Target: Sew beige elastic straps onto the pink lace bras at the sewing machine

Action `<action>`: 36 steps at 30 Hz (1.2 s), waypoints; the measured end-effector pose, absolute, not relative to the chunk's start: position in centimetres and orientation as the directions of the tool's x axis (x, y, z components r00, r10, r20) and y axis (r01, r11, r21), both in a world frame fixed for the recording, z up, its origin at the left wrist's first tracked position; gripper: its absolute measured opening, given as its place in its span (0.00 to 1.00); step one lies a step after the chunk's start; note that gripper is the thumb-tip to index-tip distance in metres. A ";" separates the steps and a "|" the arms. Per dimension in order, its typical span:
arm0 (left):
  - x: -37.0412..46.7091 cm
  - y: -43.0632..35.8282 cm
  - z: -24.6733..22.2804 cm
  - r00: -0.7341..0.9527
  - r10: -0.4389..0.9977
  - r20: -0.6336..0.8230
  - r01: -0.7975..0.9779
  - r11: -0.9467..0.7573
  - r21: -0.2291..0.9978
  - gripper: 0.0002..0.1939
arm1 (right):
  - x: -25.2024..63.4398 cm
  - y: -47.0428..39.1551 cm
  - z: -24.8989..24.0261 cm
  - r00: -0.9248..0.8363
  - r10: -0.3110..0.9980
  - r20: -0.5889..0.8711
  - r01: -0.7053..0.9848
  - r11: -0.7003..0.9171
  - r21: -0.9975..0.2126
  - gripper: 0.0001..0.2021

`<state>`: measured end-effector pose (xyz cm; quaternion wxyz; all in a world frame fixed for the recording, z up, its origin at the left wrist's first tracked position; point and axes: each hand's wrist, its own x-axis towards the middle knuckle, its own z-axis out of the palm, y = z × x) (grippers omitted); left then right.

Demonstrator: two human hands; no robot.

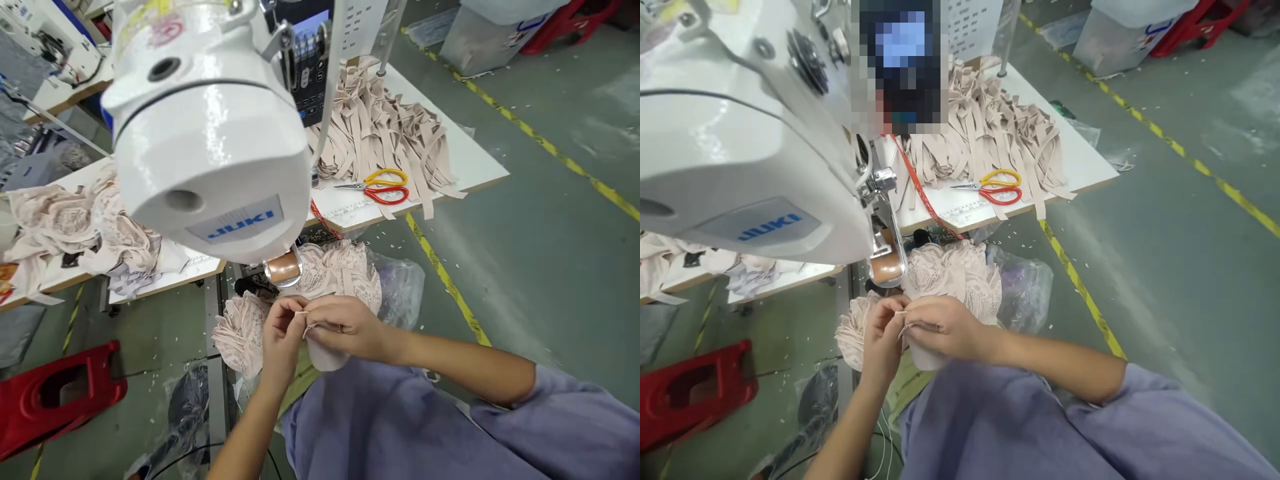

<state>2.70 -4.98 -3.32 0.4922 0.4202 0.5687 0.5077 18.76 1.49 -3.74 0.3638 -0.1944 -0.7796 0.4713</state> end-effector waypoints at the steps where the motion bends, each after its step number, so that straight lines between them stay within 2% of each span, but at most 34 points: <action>1: 3.0 -5.3 -3.5 -0.215 0.970 -0.109 -0.013 0.109 0.994 0.07 | 18.8 1.5 -3.5 -0.662 0.638 0.393 -0.039 0.494 -0.869 0.08; 5: 2.7 -6.0 -2.8 -0.258 0.966 -0.023 0.234 0.085 0.969 0.08 | 19.1 1.8 -3.1 -0.699 0.609 0.375 0.014 0.536 -0.844 0.09; 8: 1.8 -6.0 -2.3 -0.238 0.970 0.051 0.406 0.052 0.912 0.07 | 19.1 2.0 -2.9 -0.726 0.607 0.323 0.025 0.492 -0.870 0.09; 12: 1.4 -5.7 -2.3 -0.197 0.972 0.128 0.506 -0.010 0.862 0.07 | 18.8 2.3 -3.0 -0.705 0.670 0.231 0.027 0.352 -0.936 0.09; 15: 1.4 -5.6 -2.5 -0.176 0.970 0.169 0.566 -0.040 0.824 0.07 | 19.0 3.0 -2.9 -0.666 0.732 0.145 0.091 0.273 -0.958 0.10; 18: 1.5 -5.5 -2.1 -0.170 0.953 0.252 0.697 -0.065 0.714 0.06 | 19.5 4.3 -2.3 -0.656 0.737 0.162 0.219 0.391 -0.894 0.12; 20: 1.5 -5.5 -1.6 -0.092 0.936 0.341 0.773 -0.149 0.616 0.06 | 19.8 5.3 -1.6 -0.672 0.708 0.216 0.285 0.517 -0.807 0.13; 22: 1.6 -5.3 -1.0 -0.005 0.908 0.418 0.798 -0.249 0.548 0.06 | 20.0 6.0 -0.9 -0.715 0.661 0.228 0.287 0.575 -0.766 0.12; 24: 1.6 -5.0 -0.5 0.025 0.899 0.437 0.798 -0.281 0.533 0.06 | 20.1 6.4 -0.3 -0.765 0.613 0.196 0.245 0.559 -0.792 0.09; 30: 1.7 -4.3 0.1 0.007 0.936 0.353 0.777 -0.227 0.587 0.04 | 20.3 7.0 1.1 -0.824 0.566 0.017 0.216 0.343 -0.914 0.09; 36: 1.6 -3.9 0.4 0.026 0.958 0.284 0.737 -0.211 0.642 0.03 | 20.6 7.6 1.1 -0.850 0.520 -0.088 0.229 0.215 -0.949 0.07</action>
